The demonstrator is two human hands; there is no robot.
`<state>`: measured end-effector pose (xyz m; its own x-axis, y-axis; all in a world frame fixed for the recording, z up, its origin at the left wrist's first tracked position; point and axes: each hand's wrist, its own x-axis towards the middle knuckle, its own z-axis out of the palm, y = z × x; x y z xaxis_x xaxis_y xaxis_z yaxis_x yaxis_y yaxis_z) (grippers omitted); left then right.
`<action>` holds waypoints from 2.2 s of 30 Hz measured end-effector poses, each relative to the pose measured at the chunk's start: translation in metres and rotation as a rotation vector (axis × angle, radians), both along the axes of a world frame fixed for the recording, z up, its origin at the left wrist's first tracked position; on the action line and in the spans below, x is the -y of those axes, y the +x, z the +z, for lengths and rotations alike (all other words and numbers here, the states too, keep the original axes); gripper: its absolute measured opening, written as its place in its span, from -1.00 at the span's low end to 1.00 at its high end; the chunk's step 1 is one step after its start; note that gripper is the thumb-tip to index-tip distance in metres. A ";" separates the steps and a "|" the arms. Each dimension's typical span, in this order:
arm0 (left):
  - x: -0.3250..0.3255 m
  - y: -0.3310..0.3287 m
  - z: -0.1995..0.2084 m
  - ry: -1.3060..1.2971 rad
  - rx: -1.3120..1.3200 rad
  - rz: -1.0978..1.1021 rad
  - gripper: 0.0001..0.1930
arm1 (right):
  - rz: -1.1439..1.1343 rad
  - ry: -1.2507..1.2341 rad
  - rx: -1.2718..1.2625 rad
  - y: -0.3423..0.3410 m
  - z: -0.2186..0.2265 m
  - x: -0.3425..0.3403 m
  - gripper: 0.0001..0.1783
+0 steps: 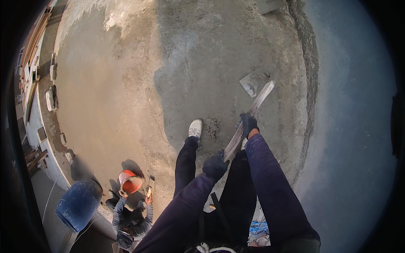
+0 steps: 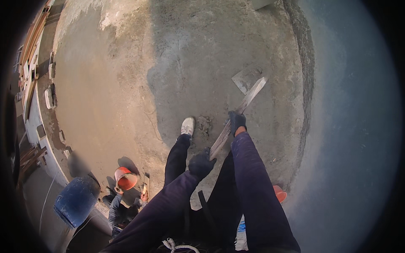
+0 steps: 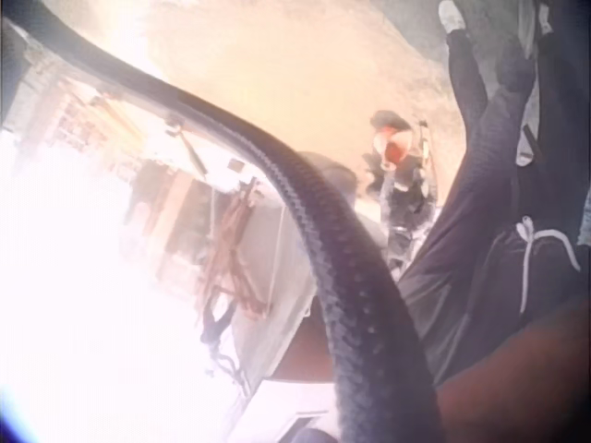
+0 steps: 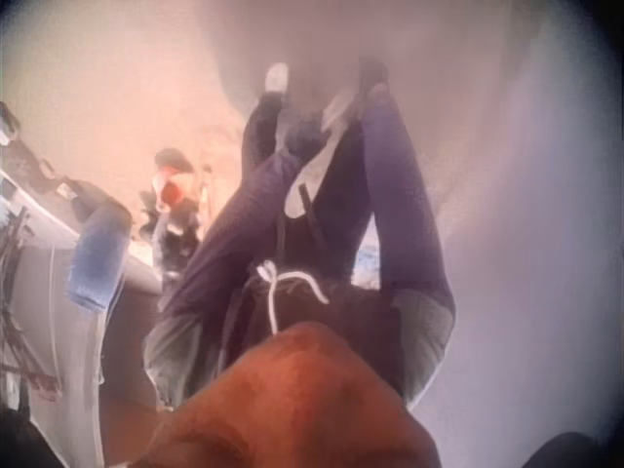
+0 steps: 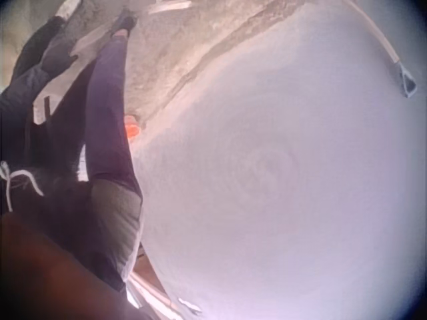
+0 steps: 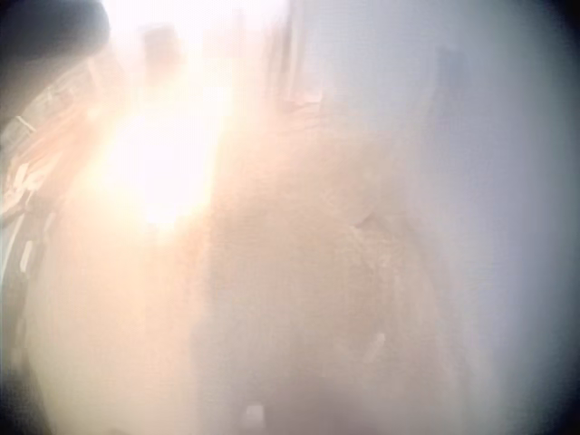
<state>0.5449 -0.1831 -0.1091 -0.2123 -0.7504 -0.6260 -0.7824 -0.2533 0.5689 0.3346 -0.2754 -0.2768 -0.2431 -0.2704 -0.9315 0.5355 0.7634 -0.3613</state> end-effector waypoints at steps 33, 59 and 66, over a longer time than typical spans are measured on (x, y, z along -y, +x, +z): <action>-0.276 0.064 0.061 0.209 0.170 0.667 -0.59 | 1.069 0.023 0.089 0.160 -0.016 -0.220 -0.74; -0.246 0.035 0.121 -0.016 0.160 0.850 -0.51 | 0.905 0.240 0.243 0.185 0.072 -0.155 -0.83; -0.374 0.045 0.123 0.269 0.136 0.922 -0.45 | 0.872 0.475 0.287 0.203 0.055 -0.301 -0.86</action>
<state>0.5900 0.1906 0.0138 0.4747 -0.4140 -0.7767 -0.2662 -0.9087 0.3217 0.5377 0.0255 -0.2215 0.1094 0.1651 -0.9802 -0.2539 0.9580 0.1331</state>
